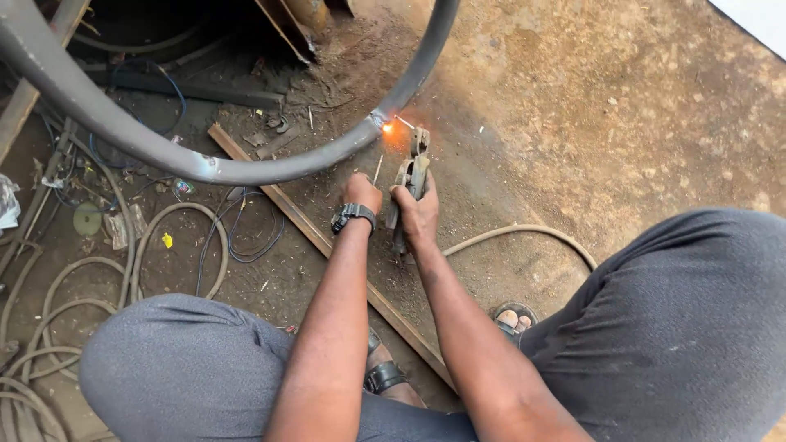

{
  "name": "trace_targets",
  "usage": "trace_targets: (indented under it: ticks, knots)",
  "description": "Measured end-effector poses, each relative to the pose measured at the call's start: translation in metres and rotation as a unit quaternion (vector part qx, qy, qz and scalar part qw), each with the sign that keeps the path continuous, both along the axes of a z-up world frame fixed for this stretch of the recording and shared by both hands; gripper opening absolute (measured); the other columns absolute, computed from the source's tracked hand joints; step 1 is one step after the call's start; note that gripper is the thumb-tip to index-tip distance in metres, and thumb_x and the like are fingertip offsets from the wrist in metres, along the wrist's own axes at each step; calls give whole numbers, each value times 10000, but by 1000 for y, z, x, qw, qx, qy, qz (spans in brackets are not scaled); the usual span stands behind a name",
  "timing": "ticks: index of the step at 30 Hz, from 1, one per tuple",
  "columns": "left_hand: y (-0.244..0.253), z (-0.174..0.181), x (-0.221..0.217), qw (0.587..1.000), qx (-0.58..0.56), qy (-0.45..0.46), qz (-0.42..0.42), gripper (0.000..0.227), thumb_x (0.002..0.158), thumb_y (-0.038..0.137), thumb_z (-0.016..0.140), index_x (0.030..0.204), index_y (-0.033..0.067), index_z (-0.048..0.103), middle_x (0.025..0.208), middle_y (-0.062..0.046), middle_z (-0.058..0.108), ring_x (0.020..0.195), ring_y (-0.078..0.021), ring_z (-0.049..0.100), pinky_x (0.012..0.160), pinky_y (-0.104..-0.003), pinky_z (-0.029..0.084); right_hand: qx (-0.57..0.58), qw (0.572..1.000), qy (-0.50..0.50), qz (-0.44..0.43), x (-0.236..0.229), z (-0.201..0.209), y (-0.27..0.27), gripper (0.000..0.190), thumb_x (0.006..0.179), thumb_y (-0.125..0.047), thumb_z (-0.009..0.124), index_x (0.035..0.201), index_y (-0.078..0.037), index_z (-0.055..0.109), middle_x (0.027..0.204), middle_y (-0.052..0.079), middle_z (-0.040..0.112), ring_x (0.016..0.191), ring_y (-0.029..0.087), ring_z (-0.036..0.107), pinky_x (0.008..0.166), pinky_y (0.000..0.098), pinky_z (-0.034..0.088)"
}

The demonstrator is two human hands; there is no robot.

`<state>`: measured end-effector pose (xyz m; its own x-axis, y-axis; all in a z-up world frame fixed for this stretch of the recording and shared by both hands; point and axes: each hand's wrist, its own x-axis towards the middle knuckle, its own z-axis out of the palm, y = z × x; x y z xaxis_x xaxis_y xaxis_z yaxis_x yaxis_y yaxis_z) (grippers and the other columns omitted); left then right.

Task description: The person welds a metal ring by holding a rod against the joints and applying a welding tool. After completing the initial welds, they reposition the ring and continue welding another section.

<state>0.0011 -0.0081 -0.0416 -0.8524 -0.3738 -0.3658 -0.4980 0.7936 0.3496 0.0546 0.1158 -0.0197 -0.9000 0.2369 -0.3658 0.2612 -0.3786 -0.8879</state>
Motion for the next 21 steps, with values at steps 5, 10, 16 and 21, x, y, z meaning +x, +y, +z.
trace_targets:
  ticks: [5, 10, 16, 21]
  knots:
    - [17, 36, 6, 998, 32, -34, 50, 246, 866, 208, 717, 1088, 108, 754, 1158, -214, 709, 1092, -423, 678, 912, -507, 543, 95, 994, 7, 52, -15, 31, 11, 794, 743, -208, 753, 1457, -22, 459, 1039, 66, 669, 859, 154, 656, 756, 297, 570]
    - [17, 18, 10, 997, 28, -37, 55, 250, 895, 193, 657, 1115, 116, 745, 1163, -198, 720, 1083, -412, 701, 895, -509, 562, 173, 982, -4, 74, -26, 34, 17, 915, 712, -210, 755, 1530, -18, 392, 1028, 68, 702, 816, 148, 689, 713, 298, 591]
    - [47, -29, 13, 993, 82, -12, 88, 263, 903, 214, 588, 1078, 62, 713, 1134, -238, 717, 1057, -436, 696, 879, -521, 559, 176, 979, -13, 100, -52, 35, 40, 919, 712, -247, 776, 1509, -23, 379, 1021, 107, 707, 807, 166, 687, 697, 308, 594]
    - [64, 14, 4, 992, 122, 27, 0, 264, 924, 196, 557, 1101, 39, 675, 1112, -264, 701, 1056, -457, 674, 893, -535, 541, 288, 942, 14, 169, -112, 97, 61, 730, 784, -283, 833, 1377, -33, 488, 1031, 104, 688, 837, 176, 664, 720, 332, 573]
